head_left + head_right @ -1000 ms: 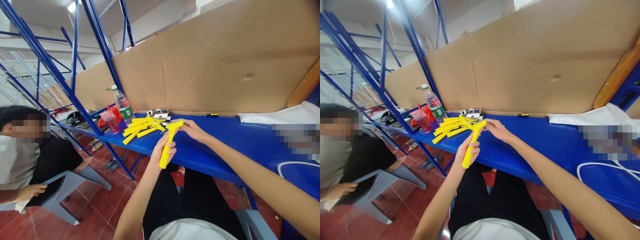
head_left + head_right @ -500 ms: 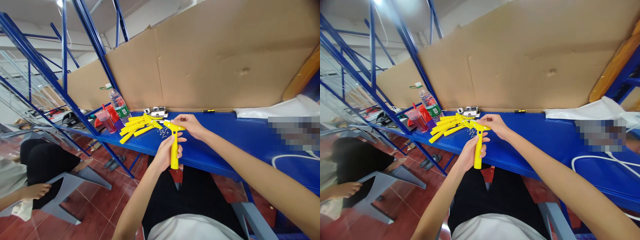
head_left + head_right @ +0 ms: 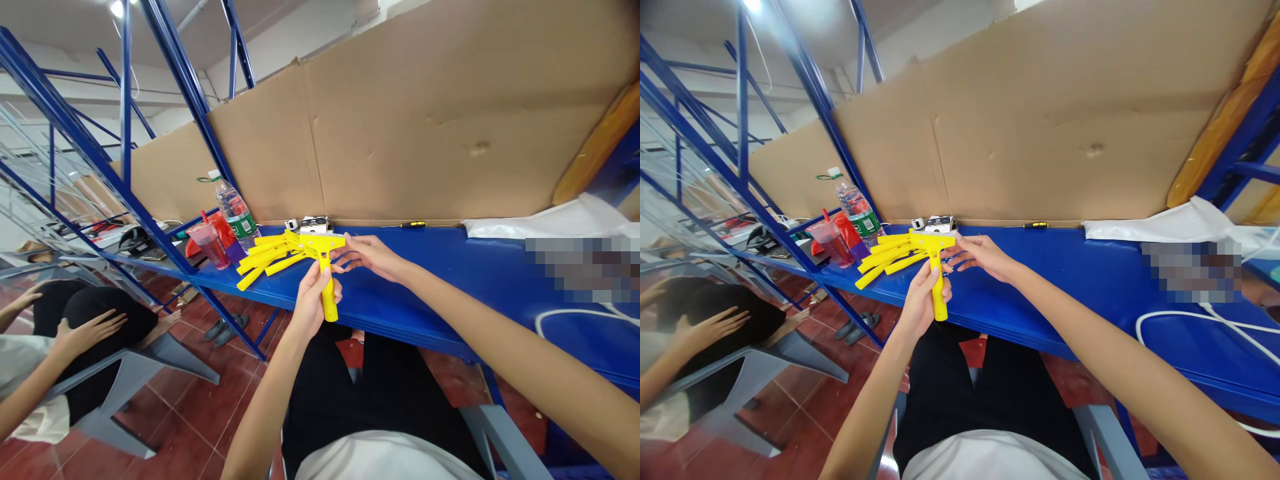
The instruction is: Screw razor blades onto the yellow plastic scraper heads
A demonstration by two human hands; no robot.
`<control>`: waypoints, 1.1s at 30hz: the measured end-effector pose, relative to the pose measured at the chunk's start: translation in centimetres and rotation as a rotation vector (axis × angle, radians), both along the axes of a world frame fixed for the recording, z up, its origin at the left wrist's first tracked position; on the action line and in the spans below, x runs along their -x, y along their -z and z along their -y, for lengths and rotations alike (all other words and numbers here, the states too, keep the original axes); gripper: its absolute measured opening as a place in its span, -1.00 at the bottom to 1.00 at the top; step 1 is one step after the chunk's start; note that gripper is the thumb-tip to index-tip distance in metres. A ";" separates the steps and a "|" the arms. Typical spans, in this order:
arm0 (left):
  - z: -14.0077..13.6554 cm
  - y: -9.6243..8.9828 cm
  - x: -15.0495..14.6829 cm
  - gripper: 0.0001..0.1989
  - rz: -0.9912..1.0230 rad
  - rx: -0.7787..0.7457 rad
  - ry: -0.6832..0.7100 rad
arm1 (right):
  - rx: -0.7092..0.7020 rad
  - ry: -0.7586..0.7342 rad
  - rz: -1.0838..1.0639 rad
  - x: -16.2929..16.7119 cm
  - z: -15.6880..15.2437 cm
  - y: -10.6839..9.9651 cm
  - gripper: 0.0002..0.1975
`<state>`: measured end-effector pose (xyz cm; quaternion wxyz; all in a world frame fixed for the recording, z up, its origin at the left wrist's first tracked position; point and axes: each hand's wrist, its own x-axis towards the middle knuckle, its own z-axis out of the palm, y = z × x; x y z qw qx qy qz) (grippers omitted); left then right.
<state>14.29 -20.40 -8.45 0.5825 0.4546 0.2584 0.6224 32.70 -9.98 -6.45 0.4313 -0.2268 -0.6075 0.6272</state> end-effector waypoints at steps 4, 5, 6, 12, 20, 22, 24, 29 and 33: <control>0.0 0.6 0.1 -0.50 -0.036 0.025 0.124 | 0.018 -0.109 -0.031 -0.3 0.6 -0.3 -0.37; 0.1 0.8 0.1 -0.49 -0.063 0.036 0.179 | 0.027 -0.141 -0.024 -0.3 0.8 -0.5 -0.35; 0.1 1.0 0.1 -0.46 -0.096 0.046 0.237 | 0.037 -0.175 -0.011 -0.3 0.9 -0.6 -0.32; 0.2 1.8 -0.6 -0.46 -0.057 0.123 0.341 | 0.038 -0.082 -0.023 0.1 1.0 -0.5 -0.37; -0.6 1.8 -0.1 -0.52 0.078 0.140 0.306 | 0.036 -0.031 -0.065 -0.1 0.6 -0.6 -0.56; -0.7 1.8 0.1 -0.52 0.075 0.135 0.345 | 0.043 -0.043 -0.078 0.0 0.8 -0.9 -0.53; -0.7 1.7 0.2 -0.51 0.083 0.130 0.347 | 0.060 -0.028 -0.100 0.0 0.8 -1.1 -0.48; -0.9 0.4 1.2 -0.47 0.126 0.118 0.178 | 0.035 0.188 -0.010 -0.5 -0.4 0.0 -0.42; -1.0 -1.5 4.0 -0.50 0.130 0.053 -0.031 | -0.183 0.337 0.272 -0.6 -2.6 1.5 -0.49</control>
